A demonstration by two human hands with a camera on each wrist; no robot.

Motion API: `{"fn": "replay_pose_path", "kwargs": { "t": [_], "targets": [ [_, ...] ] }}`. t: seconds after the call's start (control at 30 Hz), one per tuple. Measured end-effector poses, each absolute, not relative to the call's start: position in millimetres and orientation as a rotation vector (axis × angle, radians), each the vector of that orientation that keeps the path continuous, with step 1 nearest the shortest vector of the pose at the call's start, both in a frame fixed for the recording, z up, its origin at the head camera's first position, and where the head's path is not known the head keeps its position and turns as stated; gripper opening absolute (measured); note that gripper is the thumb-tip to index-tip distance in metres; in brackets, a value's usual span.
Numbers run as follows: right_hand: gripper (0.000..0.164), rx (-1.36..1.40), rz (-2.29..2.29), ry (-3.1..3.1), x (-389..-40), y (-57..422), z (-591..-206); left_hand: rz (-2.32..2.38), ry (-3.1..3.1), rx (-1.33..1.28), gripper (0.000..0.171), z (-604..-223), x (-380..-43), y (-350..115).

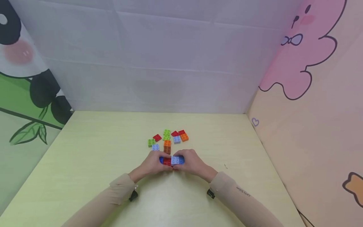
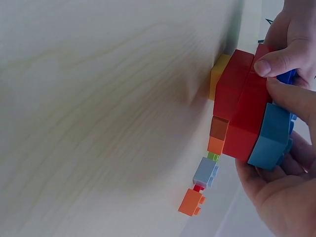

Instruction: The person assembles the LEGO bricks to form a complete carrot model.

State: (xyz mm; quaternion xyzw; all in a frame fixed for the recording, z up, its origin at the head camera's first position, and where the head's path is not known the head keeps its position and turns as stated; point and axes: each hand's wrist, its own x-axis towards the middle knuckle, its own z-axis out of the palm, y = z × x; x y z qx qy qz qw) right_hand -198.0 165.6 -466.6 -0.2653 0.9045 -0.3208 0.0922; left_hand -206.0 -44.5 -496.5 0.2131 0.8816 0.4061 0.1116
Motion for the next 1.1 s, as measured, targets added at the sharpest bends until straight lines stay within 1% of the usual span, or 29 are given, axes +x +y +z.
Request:
{"fn": "replay_pose_path", "kwargs": {
  "t": [0.37,0.6,1.1],
  "targets": [
    [0.039,-0.841,-0.909,2.699,-202.5,166.7,-473.7,1.207,2.588,0.623,0.041,-500.0,-207.8,-44.5],
    [0.039,-0.832,-0.896,2.683,-204.2,167.5,-473.0,1.192,2.605,0.649,0.041,-503.8,-209.6,-42.3],
    [0.036,-0.825,-0.894,2.665,-205.8,165.2,-470.5,1.157,2.611,0.617,0.039,-505.4,-211.3,-42.2]
  ]
}}
